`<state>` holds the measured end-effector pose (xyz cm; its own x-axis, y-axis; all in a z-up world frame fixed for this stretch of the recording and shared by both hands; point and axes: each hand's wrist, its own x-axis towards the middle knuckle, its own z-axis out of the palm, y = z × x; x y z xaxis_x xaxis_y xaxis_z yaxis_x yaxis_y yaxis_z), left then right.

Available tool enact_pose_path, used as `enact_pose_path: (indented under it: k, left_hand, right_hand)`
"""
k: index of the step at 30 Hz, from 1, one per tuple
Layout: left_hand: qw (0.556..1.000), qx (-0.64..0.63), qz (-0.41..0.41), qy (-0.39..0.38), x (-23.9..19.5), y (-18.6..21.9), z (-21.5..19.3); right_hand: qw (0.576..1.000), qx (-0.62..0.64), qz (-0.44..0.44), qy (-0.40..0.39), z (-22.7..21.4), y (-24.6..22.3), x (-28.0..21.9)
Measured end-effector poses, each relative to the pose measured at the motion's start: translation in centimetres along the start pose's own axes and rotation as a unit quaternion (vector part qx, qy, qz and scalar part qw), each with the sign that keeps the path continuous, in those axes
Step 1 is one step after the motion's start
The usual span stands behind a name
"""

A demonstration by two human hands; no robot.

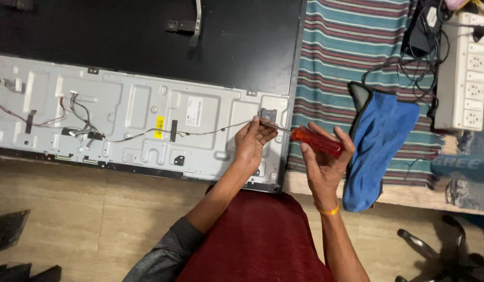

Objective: The person uses a red screwdriver to remove screws from the back panel of a disassembled television. They then use a brush to clean dust from the interior chassis and the back surface of the screen.

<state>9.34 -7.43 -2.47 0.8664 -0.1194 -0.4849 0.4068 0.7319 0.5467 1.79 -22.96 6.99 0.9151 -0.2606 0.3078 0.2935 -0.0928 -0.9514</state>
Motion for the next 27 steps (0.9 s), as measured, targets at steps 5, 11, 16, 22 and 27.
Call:
enact_pose_path:
  k: [5,11,16,22,27]
  left_hand:
    - [0.999,-0.041,0.017,-0.002,1.3,-2.7,-0.3]
    - [0.996,0.002,0.018,-0.092,-0.3,-3.1,-0.6]
    - [0.993,0.009,-0.030,-0.115,-2.9,-1.0,-0.2]
    - [0.998,0.022,-0.028,-0.050,-4.1,0.5,-0.5]
    - [0.999,0.027,0.014,-0.041,-4.0,0.3,-1.5]
  right_hand:
    - [0.996,-0.062,-0.013,0.055,-1.4,2.1,2.2]
    - [0.967,-0.225,-0.116,0.023,-4.1,5.9,11.1]
    - [0.964,-0.226,-0.137,-0.031,-4.4,8.1,15.9]
    - [0.945,-0.271,-0.153,-0.099,-3.5,7.3,18.2]
    - [0.868,-0.347,-0.326,-0.141,-2.0,4.7,20.5]
